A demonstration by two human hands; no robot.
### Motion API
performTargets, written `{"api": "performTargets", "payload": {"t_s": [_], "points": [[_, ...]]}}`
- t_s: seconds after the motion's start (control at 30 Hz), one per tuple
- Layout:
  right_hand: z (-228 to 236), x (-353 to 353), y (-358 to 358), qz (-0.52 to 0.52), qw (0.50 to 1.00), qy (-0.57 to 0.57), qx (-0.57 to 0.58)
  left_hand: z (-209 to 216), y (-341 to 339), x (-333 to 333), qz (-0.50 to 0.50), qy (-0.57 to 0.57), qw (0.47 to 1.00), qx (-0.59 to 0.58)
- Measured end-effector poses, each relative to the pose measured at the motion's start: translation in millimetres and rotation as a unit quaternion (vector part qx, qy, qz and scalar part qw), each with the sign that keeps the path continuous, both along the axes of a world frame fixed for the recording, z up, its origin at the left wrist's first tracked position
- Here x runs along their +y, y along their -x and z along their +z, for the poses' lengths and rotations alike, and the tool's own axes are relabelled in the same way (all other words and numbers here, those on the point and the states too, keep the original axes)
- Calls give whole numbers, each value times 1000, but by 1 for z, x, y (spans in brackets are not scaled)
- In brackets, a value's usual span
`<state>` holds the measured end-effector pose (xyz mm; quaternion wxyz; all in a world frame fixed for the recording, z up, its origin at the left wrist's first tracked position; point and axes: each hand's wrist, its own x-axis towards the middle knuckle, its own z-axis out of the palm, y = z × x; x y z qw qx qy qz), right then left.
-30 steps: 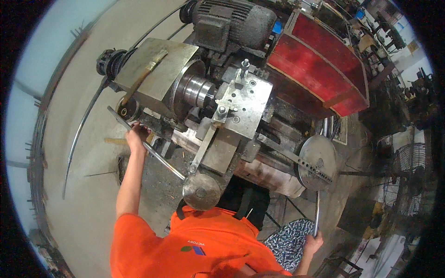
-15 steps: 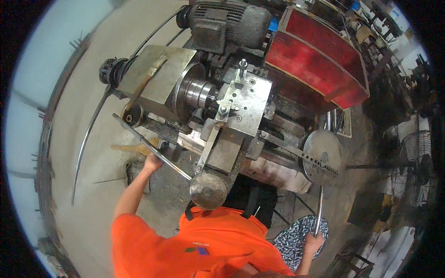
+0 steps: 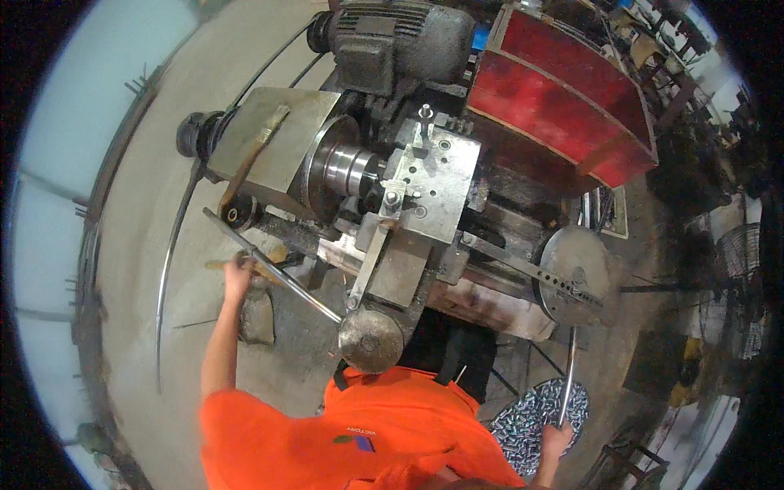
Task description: The person operates a metal cutting machine in a workshop, repeatedly inserting metal rods, actuating the cutting mechanism, and collecting the cut pieces. The person handles the rods and machine controls by hand throughout the sequence.
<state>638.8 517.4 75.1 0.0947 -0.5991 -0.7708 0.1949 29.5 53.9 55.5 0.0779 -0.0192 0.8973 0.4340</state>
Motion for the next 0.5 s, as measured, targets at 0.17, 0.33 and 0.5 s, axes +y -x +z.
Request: {"api": "performTargets", "payload": {"t_s": [0.17, 0.33, 0.5], "points": [[9, -14, 18, -49, 997, 57, 10, 59, -12, 43, 201, -402, 892, -42], [-13, -35, 13, -7, 995, 20, 99, 46, 6, 99, 263, -422, 866, 59], [-14, -49, 22, -28, 991, 53, 116, 49, 7, 99, 242, -398, 882, 70]]}}
